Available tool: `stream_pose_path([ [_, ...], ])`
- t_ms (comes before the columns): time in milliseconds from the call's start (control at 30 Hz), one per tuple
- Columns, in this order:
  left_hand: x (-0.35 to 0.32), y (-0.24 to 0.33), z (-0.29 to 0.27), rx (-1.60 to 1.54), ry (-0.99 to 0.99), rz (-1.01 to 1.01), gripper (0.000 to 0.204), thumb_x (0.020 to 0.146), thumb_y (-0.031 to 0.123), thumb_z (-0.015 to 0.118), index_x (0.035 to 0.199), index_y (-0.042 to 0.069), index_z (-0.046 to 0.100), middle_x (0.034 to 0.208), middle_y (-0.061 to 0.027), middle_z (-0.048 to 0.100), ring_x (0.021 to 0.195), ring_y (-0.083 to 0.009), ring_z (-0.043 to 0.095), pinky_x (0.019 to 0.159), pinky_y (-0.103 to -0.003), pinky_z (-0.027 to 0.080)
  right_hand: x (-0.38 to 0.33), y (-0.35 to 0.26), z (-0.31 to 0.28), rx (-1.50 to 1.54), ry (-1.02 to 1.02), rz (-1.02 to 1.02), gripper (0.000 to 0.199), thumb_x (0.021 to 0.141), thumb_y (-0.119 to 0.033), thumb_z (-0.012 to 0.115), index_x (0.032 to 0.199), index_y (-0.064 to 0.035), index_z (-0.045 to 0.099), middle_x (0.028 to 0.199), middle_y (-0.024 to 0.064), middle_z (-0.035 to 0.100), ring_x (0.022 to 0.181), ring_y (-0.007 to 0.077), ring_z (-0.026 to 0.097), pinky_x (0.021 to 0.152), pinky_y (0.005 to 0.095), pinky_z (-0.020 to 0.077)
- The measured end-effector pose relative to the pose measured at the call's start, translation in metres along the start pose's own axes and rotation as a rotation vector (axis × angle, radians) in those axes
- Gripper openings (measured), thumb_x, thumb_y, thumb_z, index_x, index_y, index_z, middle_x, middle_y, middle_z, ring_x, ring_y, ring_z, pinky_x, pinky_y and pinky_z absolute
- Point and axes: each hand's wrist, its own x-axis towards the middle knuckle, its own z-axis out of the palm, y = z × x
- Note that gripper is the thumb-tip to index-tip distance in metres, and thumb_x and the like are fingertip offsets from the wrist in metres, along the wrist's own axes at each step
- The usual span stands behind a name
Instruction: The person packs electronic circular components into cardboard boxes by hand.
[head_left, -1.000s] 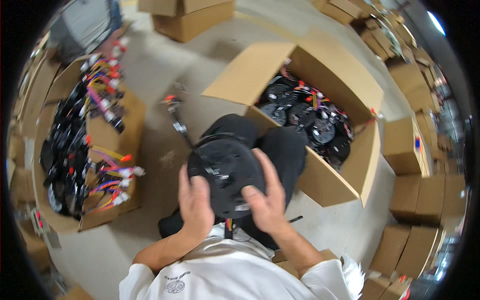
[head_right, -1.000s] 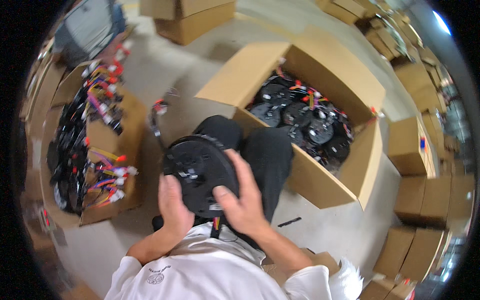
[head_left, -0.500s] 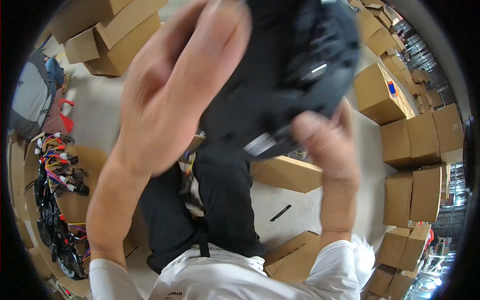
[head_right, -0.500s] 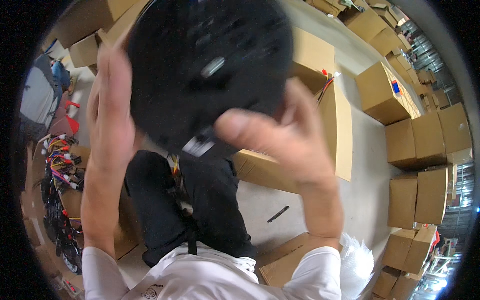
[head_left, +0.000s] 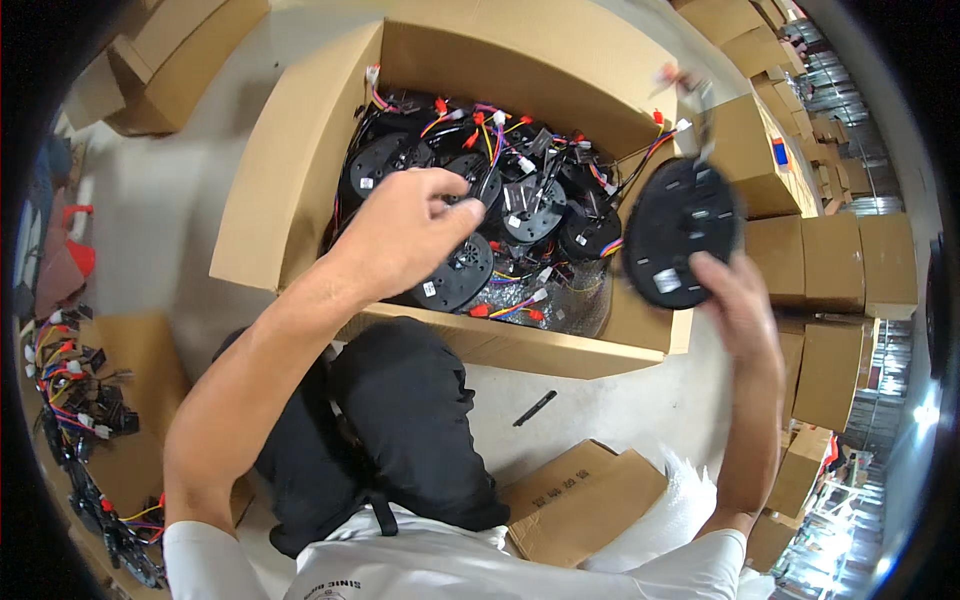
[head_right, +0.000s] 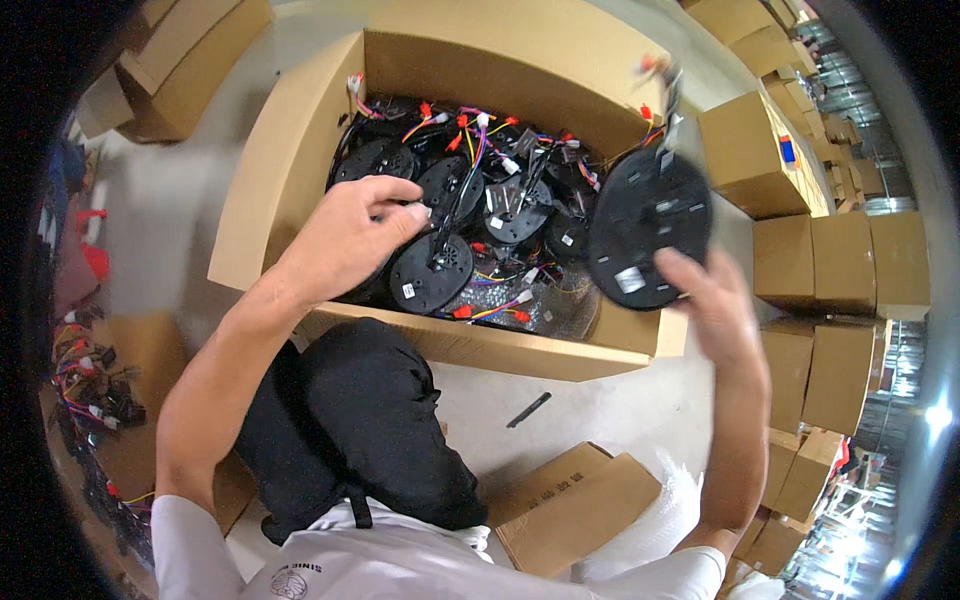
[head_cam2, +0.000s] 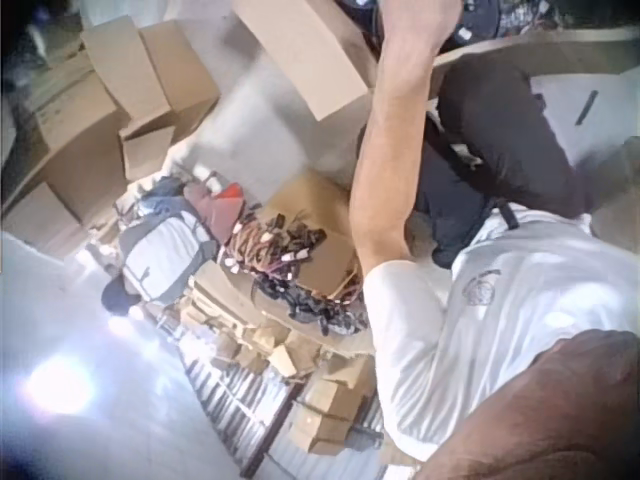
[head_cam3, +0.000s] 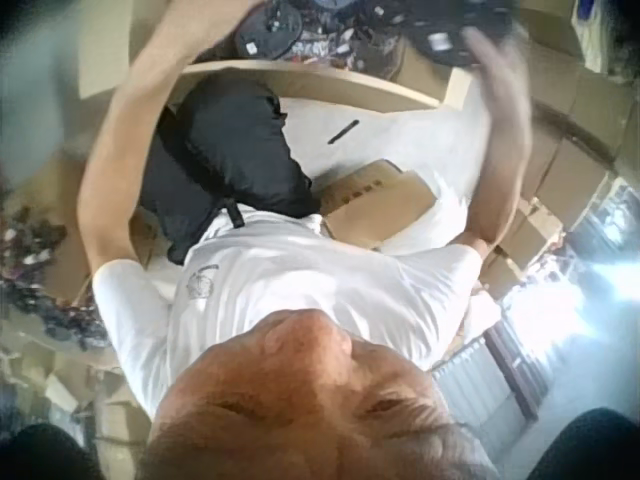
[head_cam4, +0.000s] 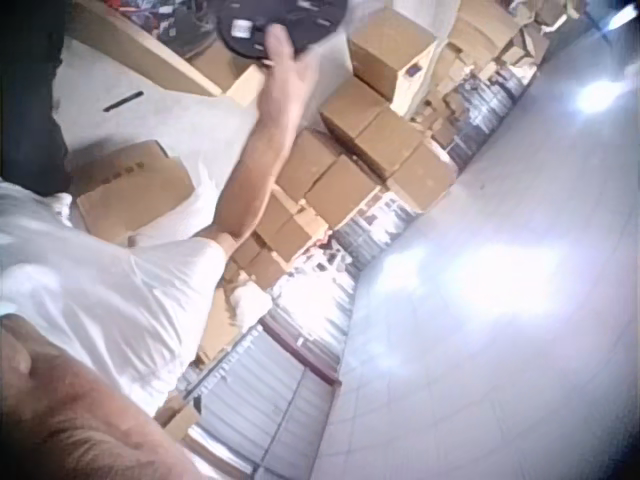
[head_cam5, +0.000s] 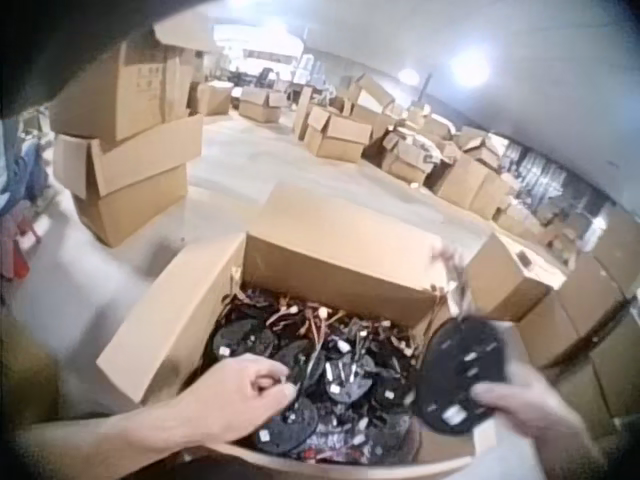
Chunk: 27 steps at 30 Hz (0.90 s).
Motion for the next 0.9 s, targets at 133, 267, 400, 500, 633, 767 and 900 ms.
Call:
stream_pose_path([
  [133, -0.001, -0.01, 0.015, 0.138, 0.06, 0.306, 0.039, 0.094, 0.019, 0.068, 0.122, -0.007, 0.061, 0.128, -0.0201, 0.057, 0.114, -0.0318, 0.062, 0.096, -0.038, 0.05, 0.049, 0.107, 0.034, 0.364, -0.262, 0.605, 0.051, 0.098, -0.027, 0.066, 0.134, 0.0063, 0.053, 0.127, 0.0187, 0.065, 0.114, 0.0298, 0.066, 0.097, 0.0492, 0.0554],
  [267, -0.007, -0.009, 0.013, 0.25, 0.124, 0.34, 0.04, 0.093, 0.018, 0.069, 0.123, -0.007, 0.06, 0.13, -0.0229, 0.054, 0.116, -0.0401, 0.059, 0.1, -0.043, 0.047, 0.076, 0.152, 0.086, 0.39, -0.296, 0.815, 0.048, 0.101, -0.027, 0.063, 0.14, -0.0026, 0.05, 0.136, 0.0162, 0.06, 0.119, 0.0352, 0.063, 0.105, 0.0551, 0.0488],
  [400, -0.007, -0.006, -0.003, 0.387, 0.174, 0.333, 0.043, 0.091, 0.015, 0.07, 0.126, -0.006, 0.057, 0.138, -0.0251, 0.048, 0.12, -0.0439, 0.055, 0.101, -0.046, 0.047, 0.088, 0.173, 0.095, 0.36, -0.393, 0.94, 0.045, 0.102, -0.028, 0.061, 0.14, -0.0078, 0.05, 0.136, 0.0129, 0.059, 0.122, 0.0338, 0.061, 0.107, 0.0535, 0.0476],
  [500, -0.017, -0.009, -0.023, 0.466, 0.232, 0.314, 0.044, 0.089, 0.016, 0.071, 0.125, -0.003, 0.057, 0.136, -0.0263, 0.049, 0.121, -0.044, 0.055, 0.102, -0.046, 0.047, 0.087, 0.173, 0.104, 0.329, -0.329, 0.942, 0.041, 0.102, -0.026, 0.06, 0.138, -0.0099, 0.05, 0.134, 0.0105, 0.06, 0.119, 0.0317, 0.061, 0.104, 0.0498, 0.0505],
  [633, -0.021, 0.0, -0.022, 0.534, 0.227, 0.352, 0.041, 0.084, 0.023, 0.074, 0.114, -0.002, 0.06, 0.129, -0.0269, 0.052, 0.115, -0.0423, 0.057, 0.099, -0.045, 0.049, 0.087, 0.215, 0.095, 0.314, -0.245, 0.916, 0.043, 0.096, -0.018, 0.069, 0.136, -0.0156, 0.053, 0.13, 0.0068, 0.061, 0.116, 0.0237, 0.061, 0.091, 0.0389, 0.0587],
  [767, -0.006, 0.0, -0.001, 0.637, 0.347, 0.445, 0.049, 0.078, 0.027, 0.077, 0.111, -0.003, 0.059, 0.127, -0.0251, 0.049, 0.109, -0.0381, 0.059, 0.089, -0.045, 0.052, 0.092, 0.223, 0.071, 0.257, -0.446, 0.845, 0.056, 0.094, -0.026, 0.072, 0.144, -0.0203, 0.045, 0.14, 0.0105, 0.056, 0.124, 0.0344, 0.057, 0.103, 0.0569, 0.0503],
  [900, -0.018, -0.002, -0.008, 0.579, 0.399, 0.474, 0.052, 0.079, 0.022, 0.077, 0.119, -0.005, 0.057, 0.132, -0.0282, 0.046, 0.11, -0.0391, 0.059, 0.089, -0.045, 0.052, 0.121, 0.254, 0.071, 0.009, -0.563, 0.957, 0.083, 0.087, -0.035, 0.079, 0.152, -0.0235, 0.031, 0.15, 0.0115, 0.048, 0.131, 0.041, 0.05, 0.106, 0.07, 0.0387],
])
